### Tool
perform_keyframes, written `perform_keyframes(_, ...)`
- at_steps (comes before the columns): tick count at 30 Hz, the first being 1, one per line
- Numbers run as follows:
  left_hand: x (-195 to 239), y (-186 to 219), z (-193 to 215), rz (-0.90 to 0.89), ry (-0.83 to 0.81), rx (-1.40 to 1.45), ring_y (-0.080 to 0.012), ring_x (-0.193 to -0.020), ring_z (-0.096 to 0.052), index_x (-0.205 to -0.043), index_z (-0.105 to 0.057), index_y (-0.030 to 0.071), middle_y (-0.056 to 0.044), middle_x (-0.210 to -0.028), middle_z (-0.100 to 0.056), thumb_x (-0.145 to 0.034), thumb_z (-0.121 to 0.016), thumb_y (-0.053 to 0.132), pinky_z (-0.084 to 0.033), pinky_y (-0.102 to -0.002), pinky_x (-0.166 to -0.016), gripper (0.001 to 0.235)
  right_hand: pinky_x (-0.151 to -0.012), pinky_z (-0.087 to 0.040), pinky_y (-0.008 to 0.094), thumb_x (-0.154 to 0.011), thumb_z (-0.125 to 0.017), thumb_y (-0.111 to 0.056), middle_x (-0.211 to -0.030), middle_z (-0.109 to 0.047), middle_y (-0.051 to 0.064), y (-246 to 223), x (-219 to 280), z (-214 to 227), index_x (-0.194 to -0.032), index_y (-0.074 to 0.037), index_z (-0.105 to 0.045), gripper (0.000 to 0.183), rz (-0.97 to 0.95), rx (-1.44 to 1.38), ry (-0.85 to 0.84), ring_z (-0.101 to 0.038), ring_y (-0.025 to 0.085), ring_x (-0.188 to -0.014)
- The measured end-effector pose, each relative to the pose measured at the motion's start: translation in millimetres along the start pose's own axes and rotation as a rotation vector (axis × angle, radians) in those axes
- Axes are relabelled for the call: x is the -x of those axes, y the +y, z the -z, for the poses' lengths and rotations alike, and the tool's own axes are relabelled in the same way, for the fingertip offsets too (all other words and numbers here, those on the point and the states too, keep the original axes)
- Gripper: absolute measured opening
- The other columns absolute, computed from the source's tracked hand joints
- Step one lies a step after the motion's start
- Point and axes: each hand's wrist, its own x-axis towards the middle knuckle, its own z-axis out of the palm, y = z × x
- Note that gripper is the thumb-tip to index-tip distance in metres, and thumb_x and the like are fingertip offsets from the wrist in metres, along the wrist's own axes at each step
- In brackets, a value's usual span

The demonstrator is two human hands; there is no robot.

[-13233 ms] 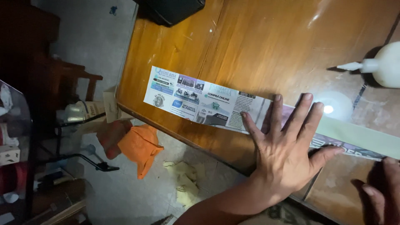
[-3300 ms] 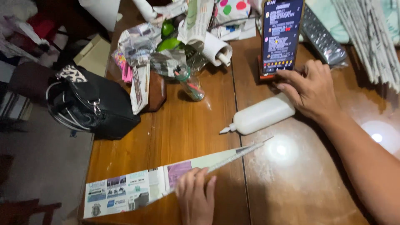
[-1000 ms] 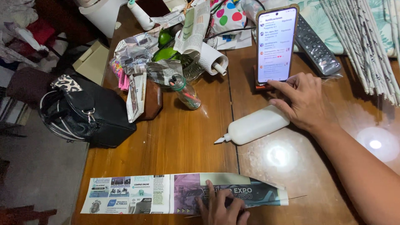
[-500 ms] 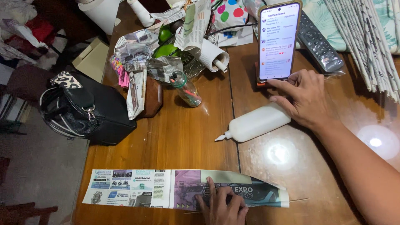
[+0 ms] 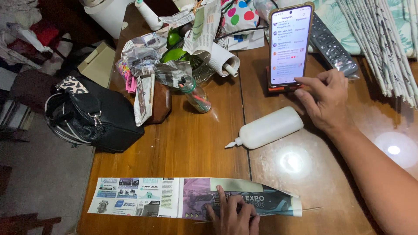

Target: Rolling strips of newspaper into thin tubes using a wooden stick and glue

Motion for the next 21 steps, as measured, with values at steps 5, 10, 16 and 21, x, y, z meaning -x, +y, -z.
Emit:
perform_keyframes(5,-1.1,6.9,6.4,0.079,-0.075,0.035,-0.0431,-0.128,-0.023,-0.066,-0.061,0.024,0.000,-0.093,-0.054,-0.056,-0.077,0.026,-0.017,-0.080,-0.085,0.020,-0.079,-0.031,0.039,-0.097,-0.057,-0.025,-0.090,-0.043,0.012,-3.5,-1.9,3.1,-0.112,-0.009,-0.068,0.024,-0.003,-0.010,0.026,-0.040,0.026,-0.084)
perform_keyframes(10,-0.9,5.0,4.7,0.091,-0.067,0.063,-0.0424,-0.129,-0.023,-0.063,-0.060,0.025,0.002,-0.092,-0.056,-0.053,-0.076,0.024,-0.019,-0.080,-0.083,0.019,-0.078,-0.031,0.039,-0.097,-0.057,-0.023,-0.088,-0.042,0.011,-4.4,-2.3,2.9,-0.109,-0.008,-0.069,0.023,0.003,-0.016,0.038,-0.040,0.026,-0.084)
perform_keyframes(16,0.6,1.2,1.1,0.015,-0.026,0.028,-0.0434,-0.128,-0.023,-0.065,-0.060,0.026,0.002,-0.093,-0.054,-0.053,-0.079,0.029,-0.018,-0.081,-0.081,0.023,-0.078,-0.030,0.039,-0.097,-0.058,-0.021,-0.088,-0.043,0.012,-5.0,-1.6,3.2,-0.109,-0.007,-0.068,0.022,-0.010,-0.029,0.037,-0.040,0.026,-0.083)
perform_keyframes(21,-3.2,5.6,11.9,0.045,-0.131,0.060,-0.0450,-0.130,-0.017,-0.069,-0.060,0.025,0.001,-0.092,-0.050,-0.060,-0.082,0.028,-0.019,-0.081,-0.078,0.023,-0.077,-0.032,0.037,-0.098,-0.062,-0.016,-0.087,-0.042,0.012,-11.5,-1.6,7.0,-0.107,-0.001,-0.068,0.018,0.000,-0.064,0.076,-0.040,0.026,-0.085)
